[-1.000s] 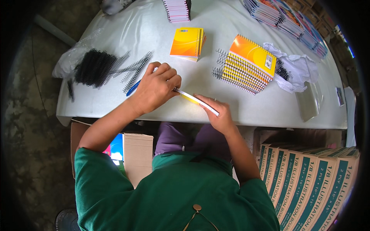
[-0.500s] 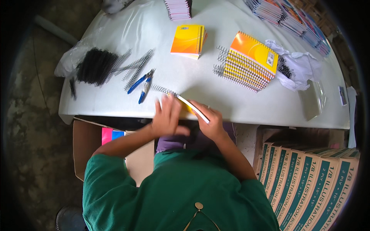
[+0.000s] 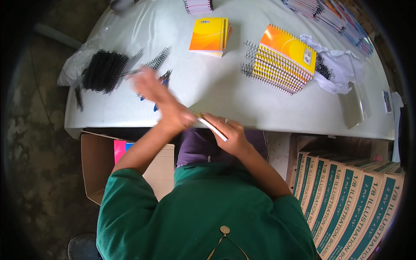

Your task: The person manually threads plastic spiral coils through the punched holes of yellow notebooks and trims the excess wire with pliers.

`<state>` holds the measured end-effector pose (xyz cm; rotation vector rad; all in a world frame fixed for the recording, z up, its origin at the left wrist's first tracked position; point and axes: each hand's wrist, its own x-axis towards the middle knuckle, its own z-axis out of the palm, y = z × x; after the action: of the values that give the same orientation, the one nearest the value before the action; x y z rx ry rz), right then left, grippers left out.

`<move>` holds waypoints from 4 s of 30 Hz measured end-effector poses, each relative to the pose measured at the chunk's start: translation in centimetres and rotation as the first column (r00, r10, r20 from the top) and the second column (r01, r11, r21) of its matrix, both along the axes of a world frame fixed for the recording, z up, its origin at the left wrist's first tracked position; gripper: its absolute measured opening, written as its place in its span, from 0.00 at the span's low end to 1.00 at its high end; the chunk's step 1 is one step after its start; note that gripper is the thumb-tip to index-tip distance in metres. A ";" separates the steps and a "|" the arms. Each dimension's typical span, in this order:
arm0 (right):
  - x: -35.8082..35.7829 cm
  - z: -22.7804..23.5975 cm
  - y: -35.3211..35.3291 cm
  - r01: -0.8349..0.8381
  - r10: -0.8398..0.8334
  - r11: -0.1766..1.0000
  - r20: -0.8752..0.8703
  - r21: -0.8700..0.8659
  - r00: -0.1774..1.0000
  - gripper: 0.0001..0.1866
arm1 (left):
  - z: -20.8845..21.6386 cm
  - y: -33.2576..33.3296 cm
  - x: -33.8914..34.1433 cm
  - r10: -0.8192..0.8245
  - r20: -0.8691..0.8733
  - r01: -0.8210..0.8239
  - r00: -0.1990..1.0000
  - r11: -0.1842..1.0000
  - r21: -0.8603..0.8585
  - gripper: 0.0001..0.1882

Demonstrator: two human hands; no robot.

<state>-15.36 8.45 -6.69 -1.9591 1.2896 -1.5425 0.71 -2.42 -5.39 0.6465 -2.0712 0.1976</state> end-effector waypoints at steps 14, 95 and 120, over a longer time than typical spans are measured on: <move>-0.3 -0.6 -0.5 0.020 -0.021 1.000 0.073 0.020 0.997 0.31 | -2.3 3.8 -0.1 -0.227 0.386 0.305 0.894 0.940 -0.154 0.58; -14.8 5.8 -5.5 0.712 -0.663 0.697 0.304 -0.084 0.684 0.26 | 5.9 -4.4 -20.1 0.132 -0.692 0.471 0.710 0.642 0.605 0.13; -6.3 1.9 -4.8 -0.314 0.178 0.919 0.463 0.237 0.868 0.16 | 2.1 -11.8 5.6 0.469 0.482 -0.615 0.740 0.762 0.203 0.16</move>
<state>-21.62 3.66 -4.81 -1.4166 0.9706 -1.4401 6.28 -14.19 -3.33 1.5712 -2.2699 0.3256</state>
